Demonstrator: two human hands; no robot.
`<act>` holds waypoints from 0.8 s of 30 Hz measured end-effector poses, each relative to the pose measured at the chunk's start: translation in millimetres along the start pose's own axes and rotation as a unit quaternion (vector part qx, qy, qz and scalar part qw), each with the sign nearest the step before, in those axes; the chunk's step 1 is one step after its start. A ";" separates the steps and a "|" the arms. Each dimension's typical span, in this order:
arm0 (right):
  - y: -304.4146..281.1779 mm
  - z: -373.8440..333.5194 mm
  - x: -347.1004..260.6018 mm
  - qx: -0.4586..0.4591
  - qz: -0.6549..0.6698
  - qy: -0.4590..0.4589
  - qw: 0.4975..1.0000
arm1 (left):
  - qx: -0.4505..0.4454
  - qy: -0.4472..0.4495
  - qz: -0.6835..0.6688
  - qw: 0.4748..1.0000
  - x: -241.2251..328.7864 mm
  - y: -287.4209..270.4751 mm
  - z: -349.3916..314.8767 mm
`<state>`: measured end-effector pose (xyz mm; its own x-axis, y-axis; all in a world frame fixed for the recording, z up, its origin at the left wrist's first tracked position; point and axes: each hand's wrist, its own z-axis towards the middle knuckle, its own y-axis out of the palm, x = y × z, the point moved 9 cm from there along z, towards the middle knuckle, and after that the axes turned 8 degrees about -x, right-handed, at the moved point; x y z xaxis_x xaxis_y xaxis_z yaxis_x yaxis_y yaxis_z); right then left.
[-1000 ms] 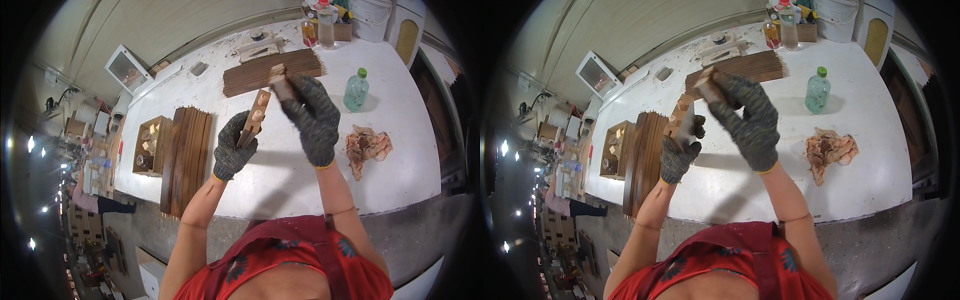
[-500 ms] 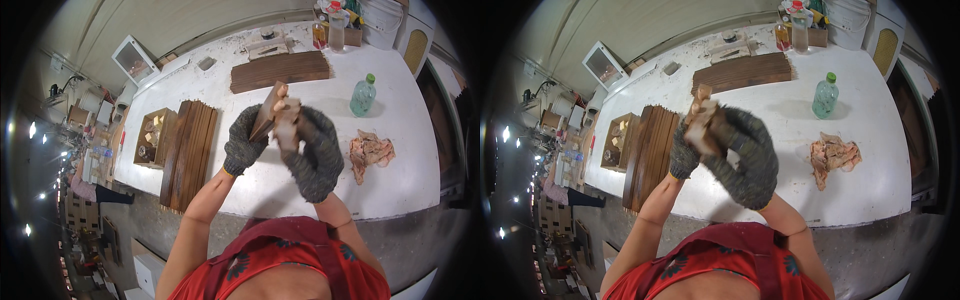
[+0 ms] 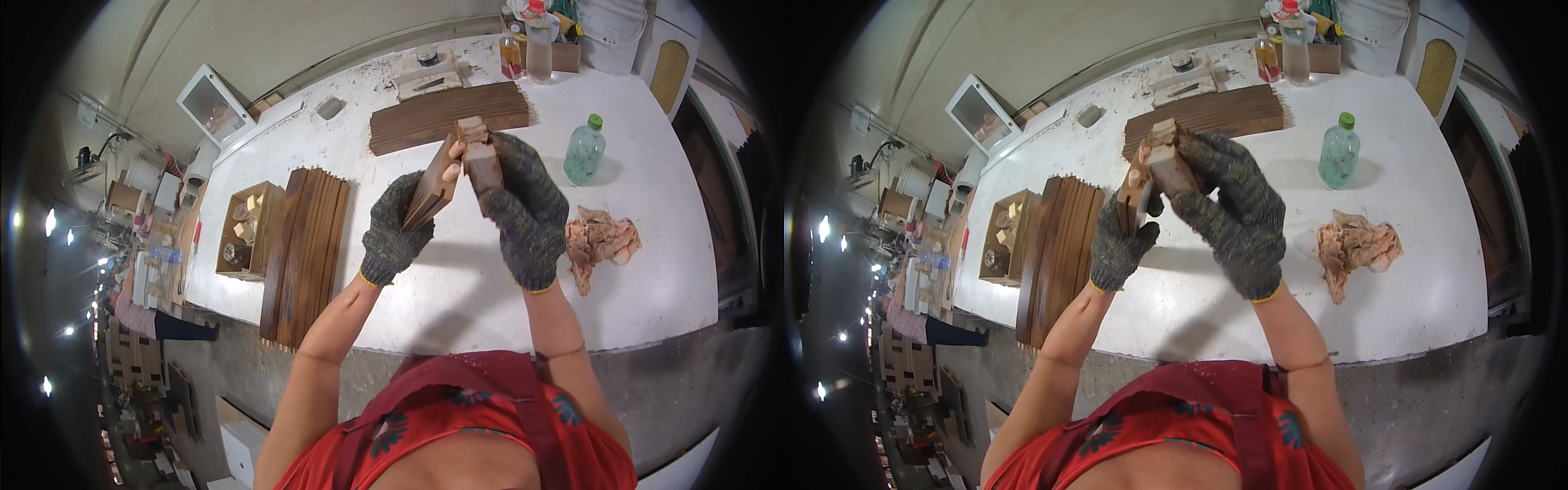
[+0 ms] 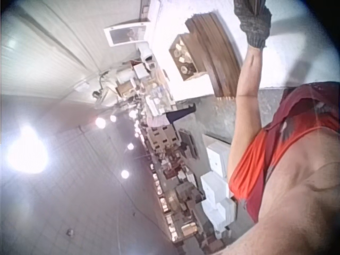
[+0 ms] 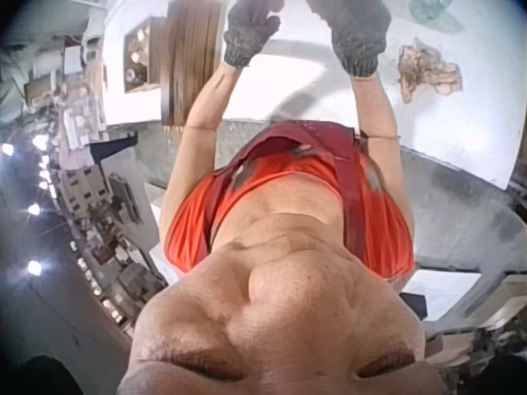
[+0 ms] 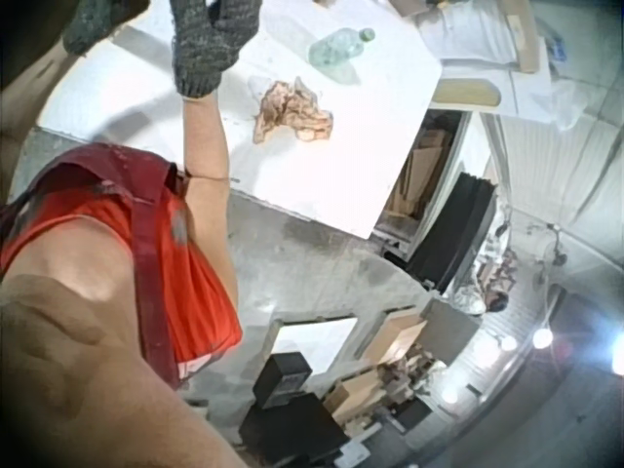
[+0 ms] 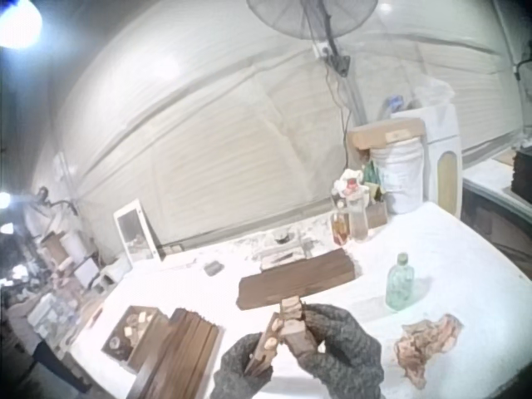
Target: The person wipes down wooden furniture parts using a cloth and sands the edges with a sanding block.
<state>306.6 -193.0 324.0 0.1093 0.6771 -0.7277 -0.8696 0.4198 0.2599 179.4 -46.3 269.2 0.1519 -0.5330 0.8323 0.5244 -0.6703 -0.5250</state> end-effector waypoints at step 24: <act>4.7 -21.0 -21.6 0.049 -0.110 -0.060 0.991 | 0.030 0.018 0.055 0.998 40.6 -28.7 2.1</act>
<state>290.0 -218.3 327.6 0.3527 0.6267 -0.6948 -0.7680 0.6181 0.1676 172.3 -47.7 318.4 0.1818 -0.6207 0.7627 0.5555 -0.5751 -0.6005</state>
